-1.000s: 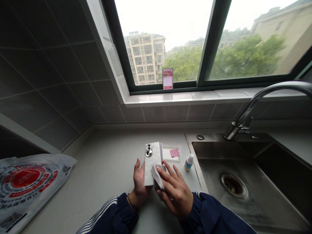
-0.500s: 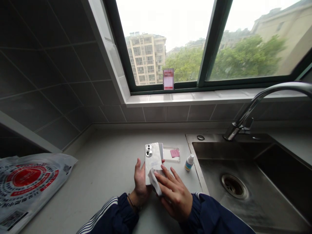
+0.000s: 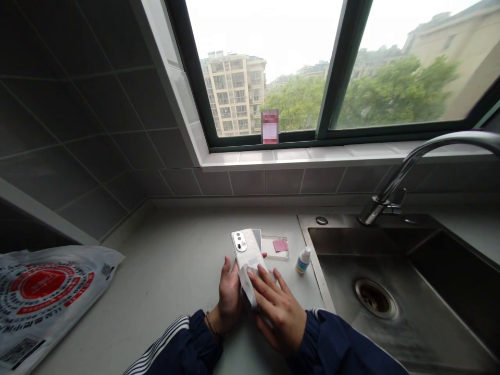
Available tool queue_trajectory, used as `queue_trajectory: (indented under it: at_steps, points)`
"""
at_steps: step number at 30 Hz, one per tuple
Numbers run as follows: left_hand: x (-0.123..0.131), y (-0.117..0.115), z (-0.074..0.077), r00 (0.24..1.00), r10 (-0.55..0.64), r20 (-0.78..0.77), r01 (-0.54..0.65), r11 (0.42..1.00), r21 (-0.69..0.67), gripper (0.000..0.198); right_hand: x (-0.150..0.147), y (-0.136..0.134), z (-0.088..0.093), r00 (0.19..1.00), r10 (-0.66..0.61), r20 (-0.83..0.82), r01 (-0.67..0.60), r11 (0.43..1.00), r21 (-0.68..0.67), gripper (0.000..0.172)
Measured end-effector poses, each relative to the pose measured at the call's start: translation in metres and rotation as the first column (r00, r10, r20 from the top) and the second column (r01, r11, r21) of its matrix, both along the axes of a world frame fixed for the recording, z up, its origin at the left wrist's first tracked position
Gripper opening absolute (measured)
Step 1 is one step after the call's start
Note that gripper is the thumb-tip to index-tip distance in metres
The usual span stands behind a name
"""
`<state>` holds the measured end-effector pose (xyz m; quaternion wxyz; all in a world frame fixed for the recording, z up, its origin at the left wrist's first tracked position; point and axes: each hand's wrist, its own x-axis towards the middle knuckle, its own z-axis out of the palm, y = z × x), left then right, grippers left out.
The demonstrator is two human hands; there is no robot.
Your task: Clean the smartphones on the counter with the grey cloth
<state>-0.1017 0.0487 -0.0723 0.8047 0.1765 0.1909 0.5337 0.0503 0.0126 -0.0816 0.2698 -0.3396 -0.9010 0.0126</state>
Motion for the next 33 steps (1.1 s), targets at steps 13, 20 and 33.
queue_trajectory:
  at_steps: [13, 20, 33]
  points:
    - [-0.002, 0.000, 0.000, 1.000, -0.020, 0.017, 0.020, 0.999, -0.030, 0.084, 0.000, 0.003, -0.008, 0.998, 0.029, -0.048, -0.026, 0.997, 0.072, 0.054]
    - [-0.002, 0.003, 0.000, 1.000, 0.009, 0.023, -0.009, 1.000, -0.016, 0.084, 0.001, 0.003, -0.008, 0.998, -0.026, -0.059, 0.030, 0.997, 0.064, 0.059]
    - [-0.001, 0.000, 0.000, 0.999, -0.023, 0.034, 0.024, 0.999, -0.022, 0.084, 0.002, 0.000, 0.004, 0.999, 0.042, -0.004, -0.042, 0.998, 0.038, 0.060]
